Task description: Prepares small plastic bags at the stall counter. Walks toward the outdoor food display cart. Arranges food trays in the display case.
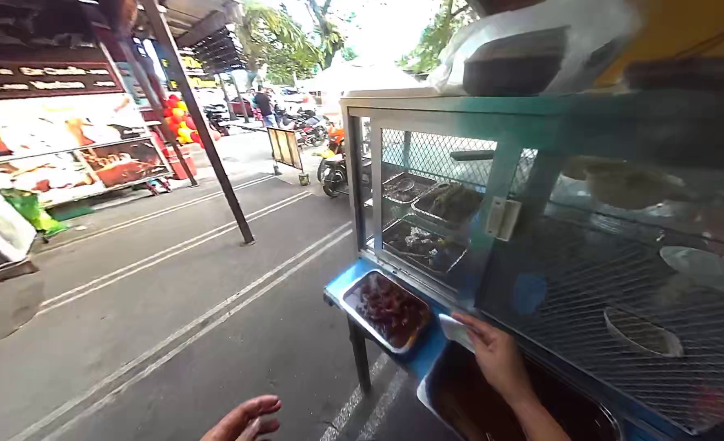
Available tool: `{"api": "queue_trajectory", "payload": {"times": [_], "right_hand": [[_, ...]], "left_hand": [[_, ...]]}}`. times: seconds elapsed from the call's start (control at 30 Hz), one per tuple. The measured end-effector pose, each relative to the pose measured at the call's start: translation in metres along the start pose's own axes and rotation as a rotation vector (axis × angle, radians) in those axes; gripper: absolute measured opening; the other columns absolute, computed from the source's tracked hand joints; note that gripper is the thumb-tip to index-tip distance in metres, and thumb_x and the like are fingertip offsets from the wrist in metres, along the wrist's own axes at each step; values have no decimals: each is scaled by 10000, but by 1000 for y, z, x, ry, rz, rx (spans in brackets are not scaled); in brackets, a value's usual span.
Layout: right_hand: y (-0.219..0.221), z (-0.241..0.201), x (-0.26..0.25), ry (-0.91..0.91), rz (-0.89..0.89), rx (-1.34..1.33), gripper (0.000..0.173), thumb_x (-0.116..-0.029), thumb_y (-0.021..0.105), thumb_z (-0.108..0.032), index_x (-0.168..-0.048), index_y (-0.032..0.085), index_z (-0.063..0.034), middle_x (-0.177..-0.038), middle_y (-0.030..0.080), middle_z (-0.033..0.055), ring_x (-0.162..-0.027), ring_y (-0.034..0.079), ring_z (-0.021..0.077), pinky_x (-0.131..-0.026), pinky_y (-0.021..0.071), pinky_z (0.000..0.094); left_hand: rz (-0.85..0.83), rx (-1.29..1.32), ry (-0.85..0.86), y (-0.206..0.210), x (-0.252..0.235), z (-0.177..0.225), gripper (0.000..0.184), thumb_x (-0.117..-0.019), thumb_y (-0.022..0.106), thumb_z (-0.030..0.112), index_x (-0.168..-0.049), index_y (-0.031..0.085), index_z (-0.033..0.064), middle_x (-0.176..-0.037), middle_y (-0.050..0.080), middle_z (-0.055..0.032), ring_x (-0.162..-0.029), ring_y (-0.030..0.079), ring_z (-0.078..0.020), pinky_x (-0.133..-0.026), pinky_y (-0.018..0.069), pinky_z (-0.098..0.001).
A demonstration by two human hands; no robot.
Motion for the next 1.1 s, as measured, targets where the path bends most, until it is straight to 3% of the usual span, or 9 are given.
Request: {"api": "queue_trajectory", "payload": {"times": [0.2,0.4,0.57,0.67,0.87,1.1], "right_hand": [[69,48,-95,-73,-80,115,327,-1000,512,2,-1151,786,-90,-1201,761,30,-1158,701,106,-1046,565,349],[162,87,-183,-67,-282,289,409,-976,463,43,-1195,776,-105,-1278,730,59,-1240,665,190,-1106,513,420],[226,108,-220,-75,-497,346,388,-988,473,30,-1211,762,-104,-1282,724,72,-1248,654,207,-1121,489,418],[252,118,-221,-3,-573,405,414,-998,449,34,-1243,745,-122,-1326,704,58,-1293,625,199,-1147,463,428],[261,123,-210,219,-648,389,436,-960,444,102,-1208,760,-68,-1375,675,92,-1323,610,232,-1164,447,438],[237,122,-191,491,-634,414,441,-961,408,123,-1196,751,-24,-1396,660,107,-1340,597,230,-1173,434,429]], "left_hand": [[-100,-54,-61,7,-191,-13,287,-1031,510,77,-1269,655,8,-1250,697,-154,-1073,710,-295,-879,612,-462],[-167,-106,-207,24,-324,-55,279,-1015,547,107,-1252,683,49,-1201,722,-106,-1025,722,-249,-836,618,-419],[-366,-224,-331,50,-412,-97,298,-1025,591,166,-1297,661,66,-1199,718,-100,-1002,726,-219,-839,615,-413],[-541,-237,-382,73,-446,-118,289,-1033,598,188,-1276,658,44,-1122,736,-116,-939,745,-226,-823,634,-421],[-814,-233,-415,92,-471,-139,145,-978,656,162,-1059,664,42,-834,702,-73,-685,680,-176,-629,587,-366],[-937,-80,-604,96,-478,-142,85,-994,643,93,-1020,603,23,-812,692,-98,-667,696,-197,-624,615,-370]]}}
Point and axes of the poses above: each hand's wrist, its own x-axis away from the middle knuckle, its own y-axis out of the palm, z = x × y, the point moved 4 cm from there along -x, towards the middle knuckle
